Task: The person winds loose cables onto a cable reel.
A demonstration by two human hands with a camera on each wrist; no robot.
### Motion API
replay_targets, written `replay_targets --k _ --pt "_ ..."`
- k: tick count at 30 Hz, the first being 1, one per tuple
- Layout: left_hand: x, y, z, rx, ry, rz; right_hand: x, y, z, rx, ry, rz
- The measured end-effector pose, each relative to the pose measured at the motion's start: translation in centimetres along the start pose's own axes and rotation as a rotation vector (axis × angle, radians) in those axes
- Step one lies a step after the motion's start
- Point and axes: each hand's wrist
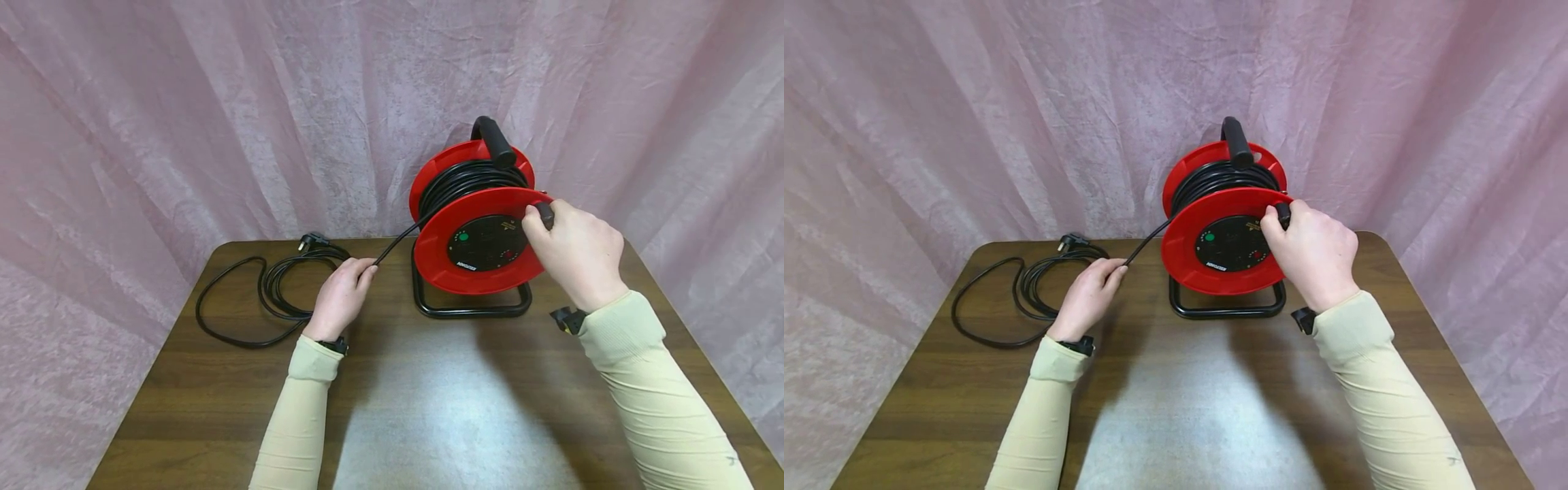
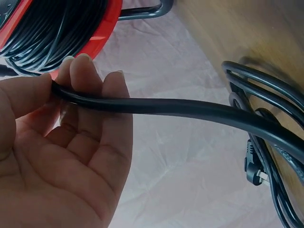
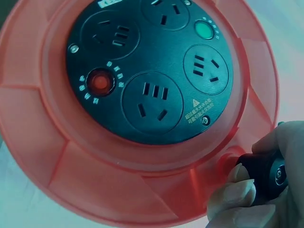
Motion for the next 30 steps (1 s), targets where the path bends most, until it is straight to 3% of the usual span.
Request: replay_targets --k 11,21,28,30 --pt "-0.1 -0.2 0.0 -0.013 0.01 0.021 0.2 0.0 -0.8 0.008 0.002 0.008" --pt "-0.5 -0.2 -0.2 0.002 -0.003 0.003 0.4 0.1 -1.3 0.015 -0.004 0.003" --pt "-1.1 -0.1 0.1 -0.132 0.035 0.001 0.6 0.3 -2.1 0.032 0.004 0.011" --pt "-1.2 -0.1 0.1 -0.135 0.052 -0.003 0.7 0.4 -2.4 0.028 0.007 -0.001"
Point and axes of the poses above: each hand's wrist, its own y-axis away from the middle knuckle, its own x-axis out of the palm, z = x × y, and after that the axes turned 3 degrees about -z, right-handed
